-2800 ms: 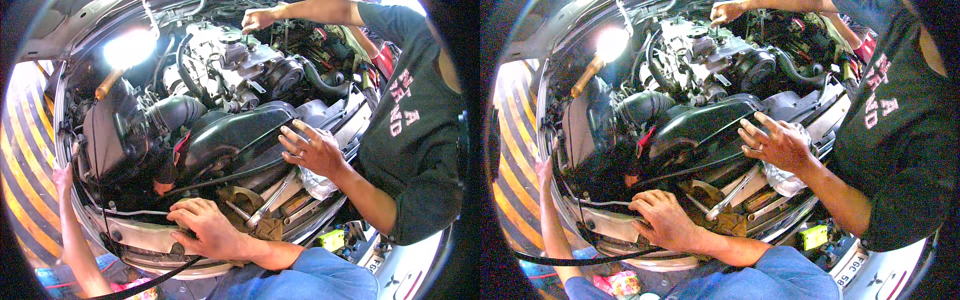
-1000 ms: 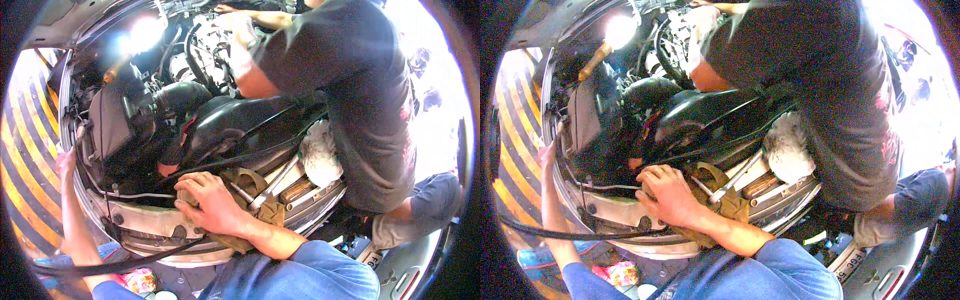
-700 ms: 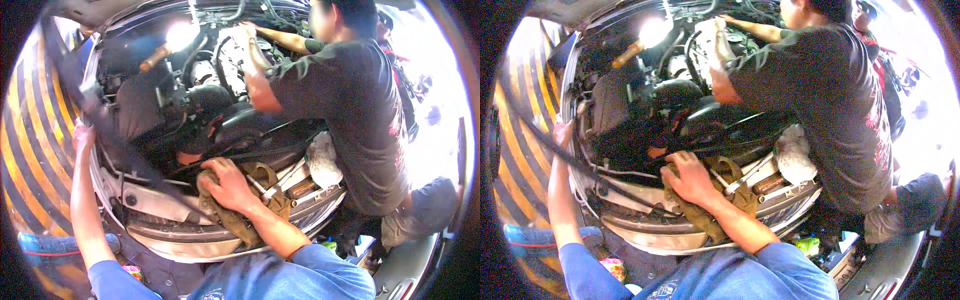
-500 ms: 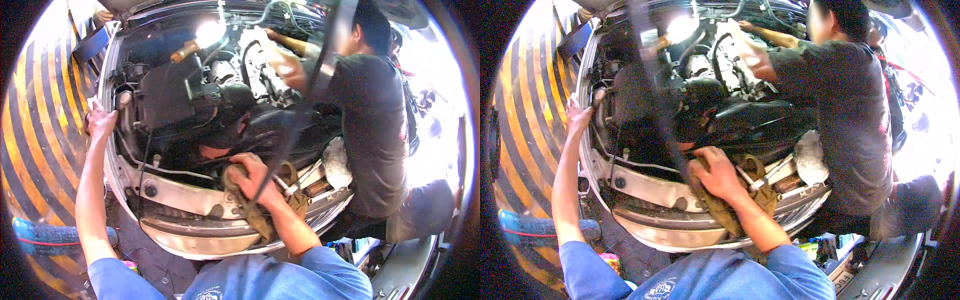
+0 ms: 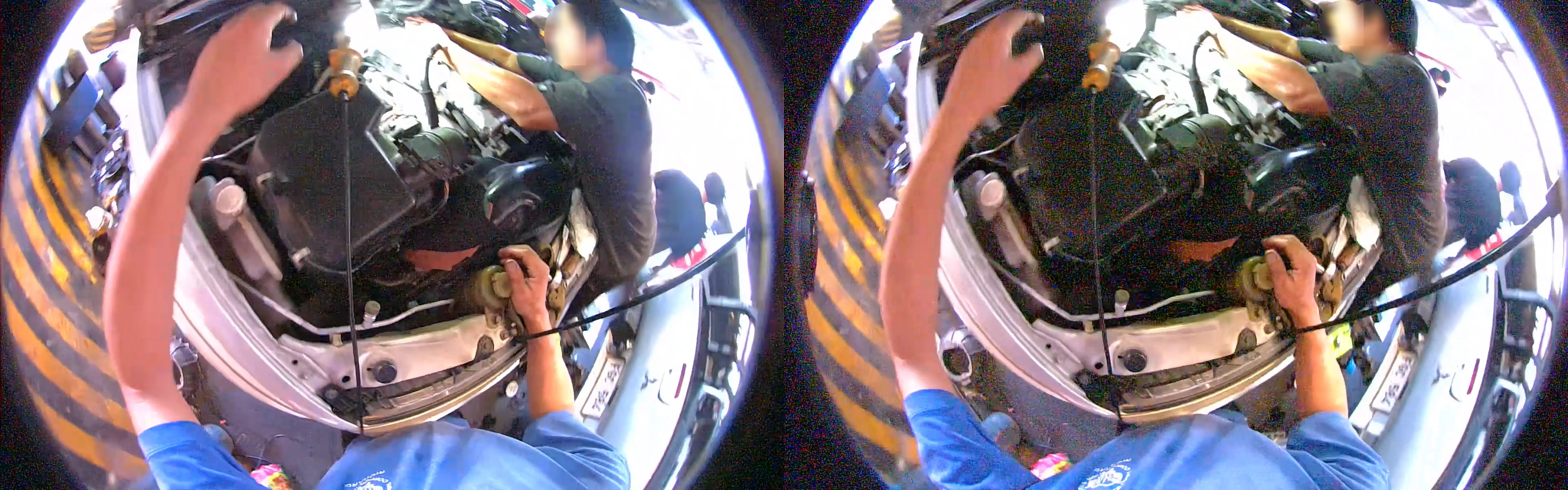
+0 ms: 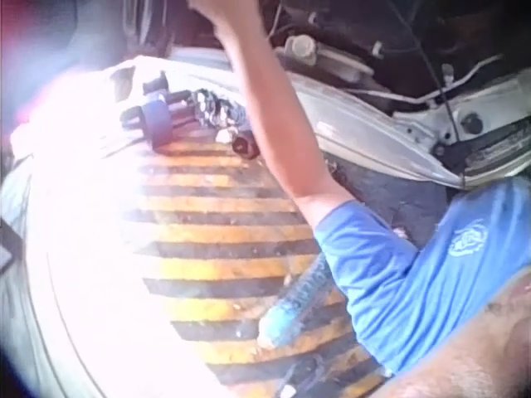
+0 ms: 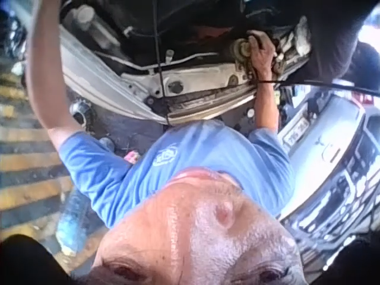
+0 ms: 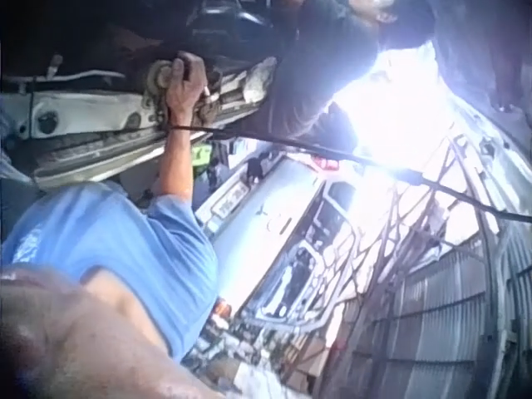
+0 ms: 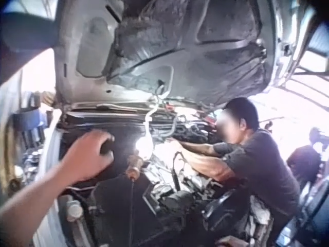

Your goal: The person is seen repairing or assembling parts of a car engine in a service bay.

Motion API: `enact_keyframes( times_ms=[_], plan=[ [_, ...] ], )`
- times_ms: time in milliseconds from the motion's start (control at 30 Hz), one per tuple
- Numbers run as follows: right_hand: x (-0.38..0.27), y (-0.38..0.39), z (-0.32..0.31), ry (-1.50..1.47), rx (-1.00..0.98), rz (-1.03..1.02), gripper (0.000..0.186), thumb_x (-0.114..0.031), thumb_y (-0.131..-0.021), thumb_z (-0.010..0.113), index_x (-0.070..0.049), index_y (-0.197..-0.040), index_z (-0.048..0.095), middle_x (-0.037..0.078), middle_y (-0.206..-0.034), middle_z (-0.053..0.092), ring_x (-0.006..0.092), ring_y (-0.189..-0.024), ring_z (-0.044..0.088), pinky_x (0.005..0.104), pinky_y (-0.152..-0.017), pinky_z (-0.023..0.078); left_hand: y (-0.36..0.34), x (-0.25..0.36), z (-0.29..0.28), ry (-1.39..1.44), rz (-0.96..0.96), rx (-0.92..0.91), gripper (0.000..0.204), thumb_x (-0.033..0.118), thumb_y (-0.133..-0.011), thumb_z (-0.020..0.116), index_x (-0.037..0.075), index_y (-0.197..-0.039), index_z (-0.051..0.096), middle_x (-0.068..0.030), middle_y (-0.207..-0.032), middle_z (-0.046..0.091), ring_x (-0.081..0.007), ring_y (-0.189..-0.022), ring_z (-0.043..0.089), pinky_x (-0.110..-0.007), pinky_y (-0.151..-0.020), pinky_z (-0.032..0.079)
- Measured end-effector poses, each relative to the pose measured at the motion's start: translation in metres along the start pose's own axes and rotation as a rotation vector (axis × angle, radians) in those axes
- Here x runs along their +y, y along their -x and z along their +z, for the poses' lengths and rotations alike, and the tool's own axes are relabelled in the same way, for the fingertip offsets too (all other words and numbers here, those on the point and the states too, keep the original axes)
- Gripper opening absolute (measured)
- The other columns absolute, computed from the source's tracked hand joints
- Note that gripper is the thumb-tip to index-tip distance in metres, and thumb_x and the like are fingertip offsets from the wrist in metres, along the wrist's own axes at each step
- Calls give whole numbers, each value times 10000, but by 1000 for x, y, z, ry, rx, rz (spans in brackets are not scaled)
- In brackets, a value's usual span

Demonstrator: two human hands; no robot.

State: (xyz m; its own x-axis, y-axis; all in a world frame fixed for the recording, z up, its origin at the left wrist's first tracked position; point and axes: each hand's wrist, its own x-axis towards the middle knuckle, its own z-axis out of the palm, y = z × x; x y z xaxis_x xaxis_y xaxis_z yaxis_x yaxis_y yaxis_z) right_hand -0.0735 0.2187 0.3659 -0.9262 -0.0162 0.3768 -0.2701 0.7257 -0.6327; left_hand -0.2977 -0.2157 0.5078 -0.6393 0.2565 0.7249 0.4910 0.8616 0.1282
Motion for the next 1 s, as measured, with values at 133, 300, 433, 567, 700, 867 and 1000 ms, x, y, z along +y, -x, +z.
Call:
enact_keyframes(
  times_ms=[133, 300, 433, 567, 700, 867, 1000],
  plan=[
    [-1, 1, 3, 5, 5, 75, 205, -127, -866, 609, 12, -1005, 664, 151, -963, 682, 282, -901, 662, 354, -826, 503, -40, -25, 45, 54, 21, -72, 480, 208, -827, 649, 38, -1270, 571, -218, -1281, 590, -372, -1211, 551, -411, -1070, 403],
    [-1, 14, -7, 64, 56, 136, 318, -243, -862, 616, 28, -1024, 658, 149, -980, 681, 256, -878, 657, 346, -812, 506, -29, -41, 68, -58, 258, -246, 492, 192, -827, 644, 45, -1287, 547, -188, -1377, 524, -335, -1305, 486, -393, -1139, 334],
    [6, 13, 3, 68, 34, 153, 499, -440, -894, 584, 40, -1009, 655, 171, -975, 681, 267, -879, 657, 350, -802, 508, -14, 18, 34, 104, 5, -346, 557, 238, -827, 680, 6, -1318, 554, -158, -1241, 649, -272, -1114, 630, -378, -993, 460],
    [0, 4, 2, 84, 13, 109, 544, -488, -894, 590, 42, -997, 657, 171, -966, 684, 278, -869, 659, 359, -795, 511, -9, 20, 41, 148, -19, -401, 557, 236, -826, 683, 14, -1320, 556, -158, -1241, 649, -275, -1116, 629, -381, -996, 459],
    [3, 5, 0, 91, 15, 121, 586, -535, -895, 587, 38, -996, 663, 178, -971, 688, 293, -884, 662, 374, -817, 511, -10, 17, 46, 188, -48, -431, 556, 234, -824, 686, 22, -1322, 557, -159, -1242, 649, -277, -1118, 628, -385, -1000, 459],
    [2, 5, 0, 77, 11, 115, 617, -565, -895, 584, 38, -1003, 663, 182, -981, 690, 295, -902, 664, 377, -829, 509, -5, 14, 42, 211, -96, -471, 556, 232, -821, 689, 32, -1324, 559, -160, -1243, 648, -280, -1121, 628, -389, -1004, 458],
    [4, 8, 1, 77, 6, 137, 663, -604, -888, 569, 45, -989, 658, 172, -962, 675, 268, -887, 647, 362, -810, 496, 0, 2, 44, 239, -131, -503, 557, 230, -819, 692, 40, -1326, 561, -161, -1244, 648, -283, -1123, 627, -393, -1007, 458]
  ],
)
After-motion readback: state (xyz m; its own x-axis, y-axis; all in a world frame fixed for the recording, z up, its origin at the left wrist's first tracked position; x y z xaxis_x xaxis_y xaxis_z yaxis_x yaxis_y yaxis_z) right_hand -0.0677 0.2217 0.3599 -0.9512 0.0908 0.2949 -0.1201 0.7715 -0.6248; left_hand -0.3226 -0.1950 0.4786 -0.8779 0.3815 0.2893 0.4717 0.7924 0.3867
